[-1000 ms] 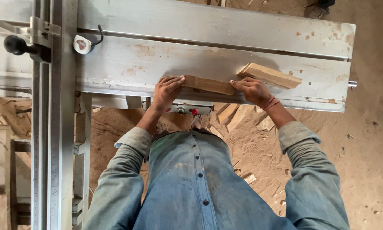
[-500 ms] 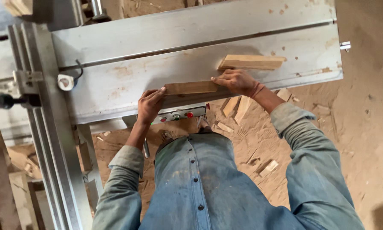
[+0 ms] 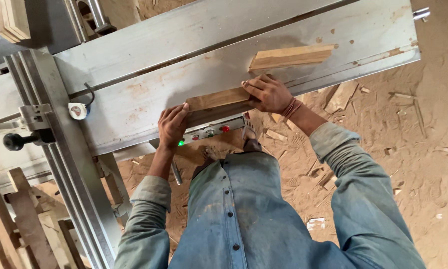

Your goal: The person uses a table saw to cut multiple wooden planks into smaller pieces. They position each plank against the fence, push it through the blade, and collect the cut pieces on the table.

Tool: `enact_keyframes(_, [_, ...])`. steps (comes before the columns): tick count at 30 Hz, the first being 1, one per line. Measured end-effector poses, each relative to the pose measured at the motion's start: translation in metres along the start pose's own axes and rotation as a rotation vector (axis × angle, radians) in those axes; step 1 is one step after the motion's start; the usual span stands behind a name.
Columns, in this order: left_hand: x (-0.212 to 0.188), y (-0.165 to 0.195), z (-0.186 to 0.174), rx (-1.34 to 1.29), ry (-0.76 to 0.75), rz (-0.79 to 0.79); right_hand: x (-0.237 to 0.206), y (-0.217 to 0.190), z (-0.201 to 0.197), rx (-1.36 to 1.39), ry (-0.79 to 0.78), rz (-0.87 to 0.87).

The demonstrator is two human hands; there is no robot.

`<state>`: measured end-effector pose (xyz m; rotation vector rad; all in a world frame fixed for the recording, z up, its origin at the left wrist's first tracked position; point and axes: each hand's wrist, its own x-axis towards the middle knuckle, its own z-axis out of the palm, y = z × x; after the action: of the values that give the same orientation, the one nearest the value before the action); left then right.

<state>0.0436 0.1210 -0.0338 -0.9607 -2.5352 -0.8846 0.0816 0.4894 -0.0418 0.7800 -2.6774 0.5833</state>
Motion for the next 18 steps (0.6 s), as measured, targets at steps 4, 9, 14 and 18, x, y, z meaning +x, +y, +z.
enact_keyframes(4, [0.005, 0.004, -0.002, 0.140, -0.017, 0.059, -0.002, 0.000, 0.005, 0.081, 0.040, 0.044])
enact_keyframes(9, [0.014, -0.004, 0.001, 0.052, -0.122, 0.084, -0.002, 0.003, 0.010, 0.240, 0.101, 0.116])
enact_keyframes(14, [0.014, -0.012, 0.004, -0.071, -0.157, 0.068, -0.006, 0.009, 0.020, 0.422, 0.020, 0.231])
enact_keyframes(18, [0.015, -0.011, 0.002, -0.080, -0.167, 0.062, -0.009, 0.015, 0.027, 0.429, 0.028, 0.175])
